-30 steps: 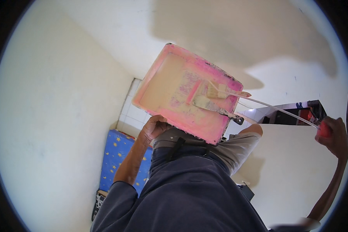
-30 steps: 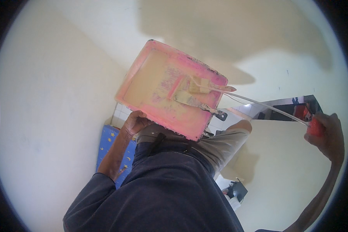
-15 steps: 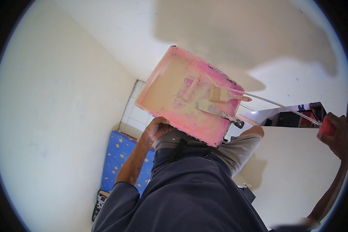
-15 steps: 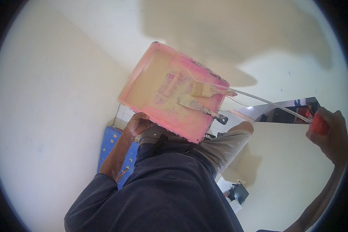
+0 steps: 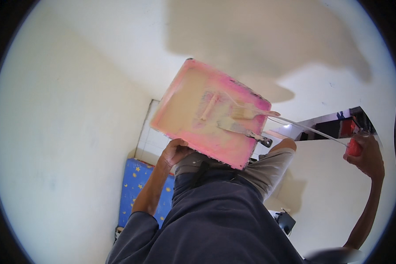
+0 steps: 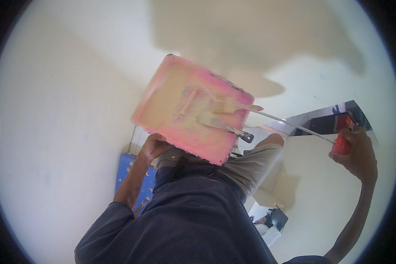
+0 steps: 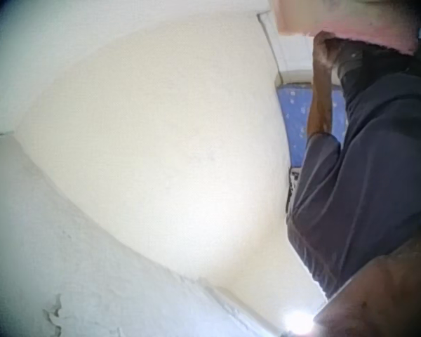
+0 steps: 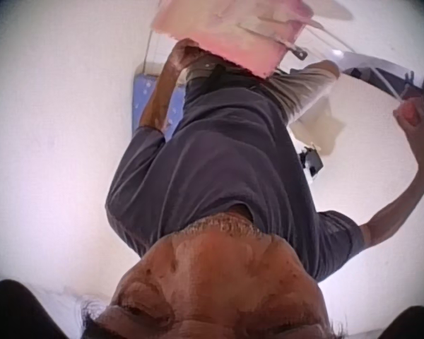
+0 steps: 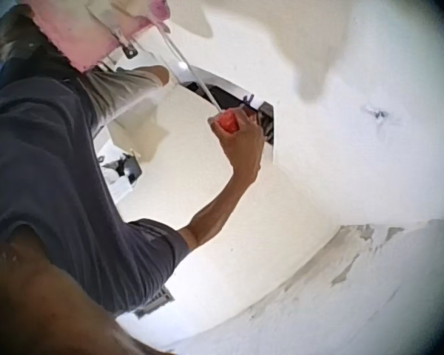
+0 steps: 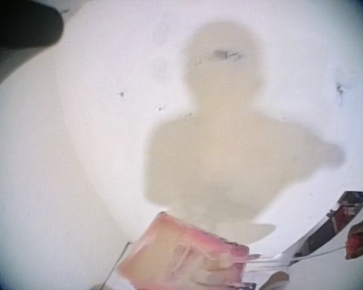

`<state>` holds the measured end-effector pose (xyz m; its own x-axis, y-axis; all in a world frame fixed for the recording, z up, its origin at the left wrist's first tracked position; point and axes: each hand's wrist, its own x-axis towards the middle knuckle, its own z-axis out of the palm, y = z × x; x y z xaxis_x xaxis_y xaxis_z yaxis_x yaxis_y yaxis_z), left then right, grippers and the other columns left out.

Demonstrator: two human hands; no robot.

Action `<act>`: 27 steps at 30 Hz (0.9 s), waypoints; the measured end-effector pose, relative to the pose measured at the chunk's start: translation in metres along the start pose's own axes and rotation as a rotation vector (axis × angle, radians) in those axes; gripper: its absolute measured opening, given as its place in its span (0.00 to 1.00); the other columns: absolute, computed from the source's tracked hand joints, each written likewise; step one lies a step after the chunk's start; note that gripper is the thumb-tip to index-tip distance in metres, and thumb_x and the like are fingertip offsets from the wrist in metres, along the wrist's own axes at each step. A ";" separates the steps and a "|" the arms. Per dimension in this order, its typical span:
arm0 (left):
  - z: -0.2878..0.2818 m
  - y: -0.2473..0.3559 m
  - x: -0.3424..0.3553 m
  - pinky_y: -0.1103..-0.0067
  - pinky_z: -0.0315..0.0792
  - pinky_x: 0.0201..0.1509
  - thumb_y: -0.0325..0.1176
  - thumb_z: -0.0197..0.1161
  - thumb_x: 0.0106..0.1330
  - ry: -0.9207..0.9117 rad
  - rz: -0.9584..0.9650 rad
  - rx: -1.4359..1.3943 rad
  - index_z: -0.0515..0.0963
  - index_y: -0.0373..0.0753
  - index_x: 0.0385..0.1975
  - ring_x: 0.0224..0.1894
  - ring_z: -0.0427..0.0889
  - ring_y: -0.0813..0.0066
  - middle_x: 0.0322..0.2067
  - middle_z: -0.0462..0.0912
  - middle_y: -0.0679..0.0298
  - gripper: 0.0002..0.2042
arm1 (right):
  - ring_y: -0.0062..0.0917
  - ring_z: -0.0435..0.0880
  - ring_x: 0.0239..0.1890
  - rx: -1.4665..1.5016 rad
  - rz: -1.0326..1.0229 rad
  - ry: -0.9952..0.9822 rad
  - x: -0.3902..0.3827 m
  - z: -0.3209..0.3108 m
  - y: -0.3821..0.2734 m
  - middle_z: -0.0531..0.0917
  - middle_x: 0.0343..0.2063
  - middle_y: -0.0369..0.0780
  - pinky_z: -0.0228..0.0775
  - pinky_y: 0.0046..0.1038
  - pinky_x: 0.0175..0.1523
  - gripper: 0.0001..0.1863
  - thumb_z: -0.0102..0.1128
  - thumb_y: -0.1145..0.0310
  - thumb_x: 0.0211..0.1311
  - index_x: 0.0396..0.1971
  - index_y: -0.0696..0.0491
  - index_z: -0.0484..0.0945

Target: The person paints an interior wall using a roller and a brush, applying paint from a tray.

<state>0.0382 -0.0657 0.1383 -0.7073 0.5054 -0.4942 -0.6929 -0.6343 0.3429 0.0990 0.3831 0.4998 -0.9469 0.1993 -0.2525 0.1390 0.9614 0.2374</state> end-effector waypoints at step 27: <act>-0.007 -0.024 -0.005 0.60 0.62 0.60 0.26 0.58 0.41 -0.032 0.133 0.061 0.67 0.36 0.52 0.54 0.70 0.59 0.49 0.73 0.57 0.30 | 0.43 0.81 0.24 0.882 0.643 0.714 -0.025 0.401 -0.029 0.80 0.22 0.49 0.73 0.36 0.29 0.18 0.61 0.61 0.55 0.35 0.60 0.70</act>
<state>0.0593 -0.0568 0.1268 -0.7969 0.4380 -0.4161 -0.5992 -0.6604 0.4525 0.2347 0.4262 0.1228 -0.5460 0.7856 0.2911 0.5066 0.5863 -0.6321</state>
